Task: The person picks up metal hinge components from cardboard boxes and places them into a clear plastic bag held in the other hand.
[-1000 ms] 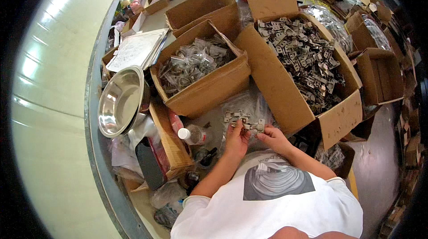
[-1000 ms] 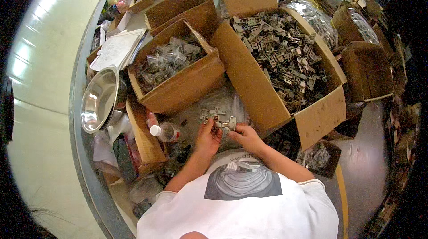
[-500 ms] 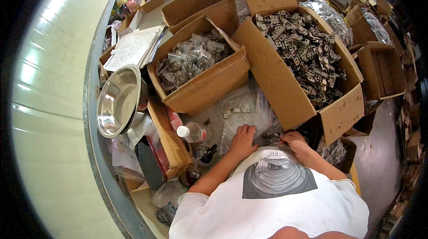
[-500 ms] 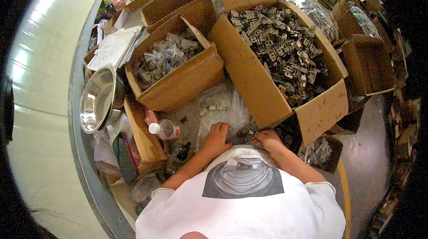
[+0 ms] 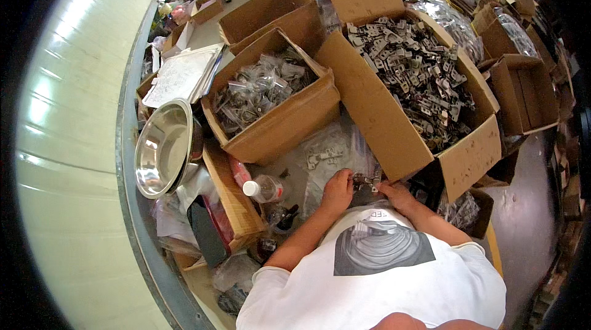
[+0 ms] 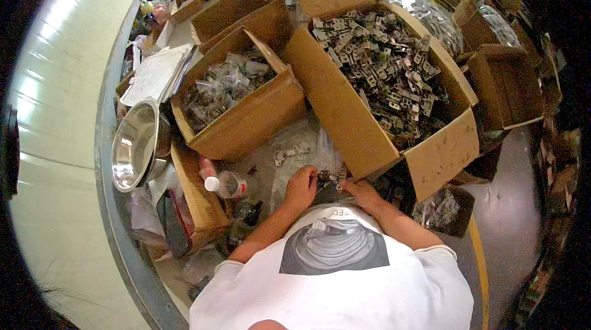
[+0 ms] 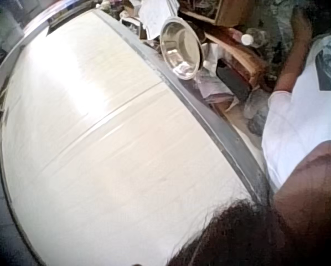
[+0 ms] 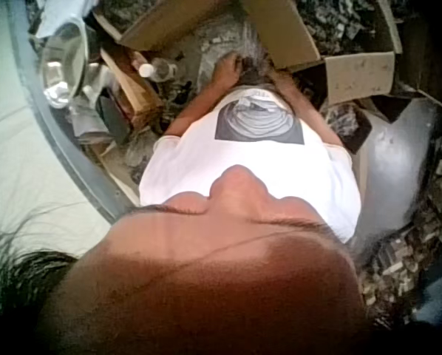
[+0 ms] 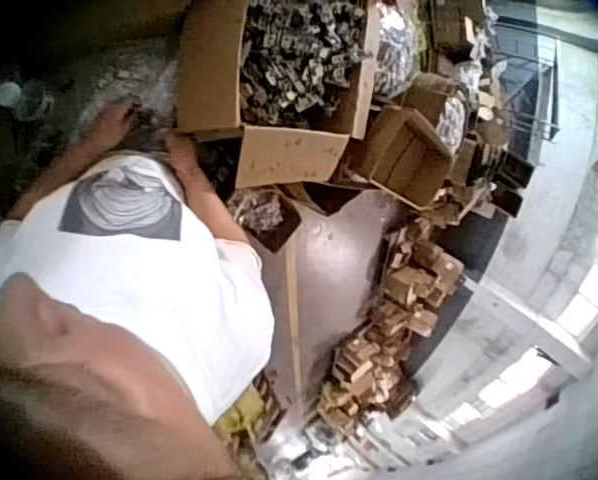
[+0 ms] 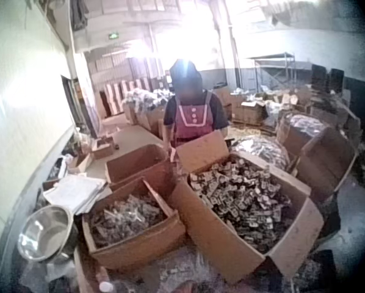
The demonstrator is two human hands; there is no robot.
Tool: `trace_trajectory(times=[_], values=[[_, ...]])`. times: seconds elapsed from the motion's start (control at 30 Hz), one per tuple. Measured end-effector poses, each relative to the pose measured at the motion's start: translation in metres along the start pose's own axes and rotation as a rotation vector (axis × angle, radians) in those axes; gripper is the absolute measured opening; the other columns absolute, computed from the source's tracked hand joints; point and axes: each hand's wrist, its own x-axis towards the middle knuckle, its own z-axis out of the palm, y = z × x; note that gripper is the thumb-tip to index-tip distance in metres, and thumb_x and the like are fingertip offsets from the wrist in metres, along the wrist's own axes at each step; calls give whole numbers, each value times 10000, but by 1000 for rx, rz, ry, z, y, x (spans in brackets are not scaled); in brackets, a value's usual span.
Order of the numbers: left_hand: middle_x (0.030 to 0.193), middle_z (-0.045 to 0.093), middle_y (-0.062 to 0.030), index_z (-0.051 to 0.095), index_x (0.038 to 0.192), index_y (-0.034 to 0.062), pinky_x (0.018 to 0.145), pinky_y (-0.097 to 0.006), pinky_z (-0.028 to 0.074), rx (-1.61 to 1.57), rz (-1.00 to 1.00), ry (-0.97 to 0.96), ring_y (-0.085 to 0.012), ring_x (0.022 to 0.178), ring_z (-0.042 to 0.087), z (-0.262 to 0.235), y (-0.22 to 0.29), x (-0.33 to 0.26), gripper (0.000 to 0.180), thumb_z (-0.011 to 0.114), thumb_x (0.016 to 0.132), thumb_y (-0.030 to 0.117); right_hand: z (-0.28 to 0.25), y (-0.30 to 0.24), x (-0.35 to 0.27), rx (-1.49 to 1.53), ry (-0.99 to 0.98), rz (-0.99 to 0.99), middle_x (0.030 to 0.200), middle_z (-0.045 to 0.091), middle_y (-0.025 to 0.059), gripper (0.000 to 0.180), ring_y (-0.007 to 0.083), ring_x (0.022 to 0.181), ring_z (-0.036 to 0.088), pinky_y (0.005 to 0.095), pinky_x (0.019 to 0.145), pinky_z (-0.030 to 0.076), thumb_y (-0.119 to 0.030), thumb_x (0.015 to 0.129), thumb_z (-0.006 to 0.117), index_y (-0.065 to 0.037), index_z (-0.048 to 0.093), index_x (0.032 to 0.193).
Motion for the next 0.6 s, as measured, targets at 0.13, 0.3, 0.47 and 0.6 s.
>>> trace_trajectory(times=[0.13, 0.3, 0.47, 0.6], values=[[867, 595, -188, 509, 964, 13, 728, -442, 469, 19, 47, 46, -371, 818, 585, 0, 3, 7, 178, 571, 798, 28, 3, -3, 5, -282, -39, -113, 788, 630, 53, 326, 156, 748, 560, 307, 711, 445, -303, 900, 551, -2, 654, 831], [867, 594, -183, 520, 941, 16, 718, -433, 467, -13, 41, 39, -372, 812, 580, 1, 9, 12, 152, 579, 802, 34, 6, 1, 7, -324, -106, -127, 729, 603, 82, 334, 156, 723, 546, 314, 690, 445, -305, 918, 530, 3, 642, 853], [875, 596, -165, 535, 931, 29, 729, -428, 464, 81, 32, 63, -365, 843, 575, -6, 9, 11, 131, 568, 804, 30, 1, 7, 1, -308, -143, -259, 717, 589, 94, 315, 165, 707, 540, 326, 681, 451, -294, 919, 543, -1, 643, 861], [905, 578, -165, 538, 943, 37, 748, -433, 466, 94, 95, -60, -369, 882, 565, 6, 3, 6, 152, 550, 794, 12, 3, 40, 30, -424, -134, -332, 812, 564, 43, 319, 129, 779, 527, 296, 703, 441, -301, 944, 501, -8, 624, 975]])
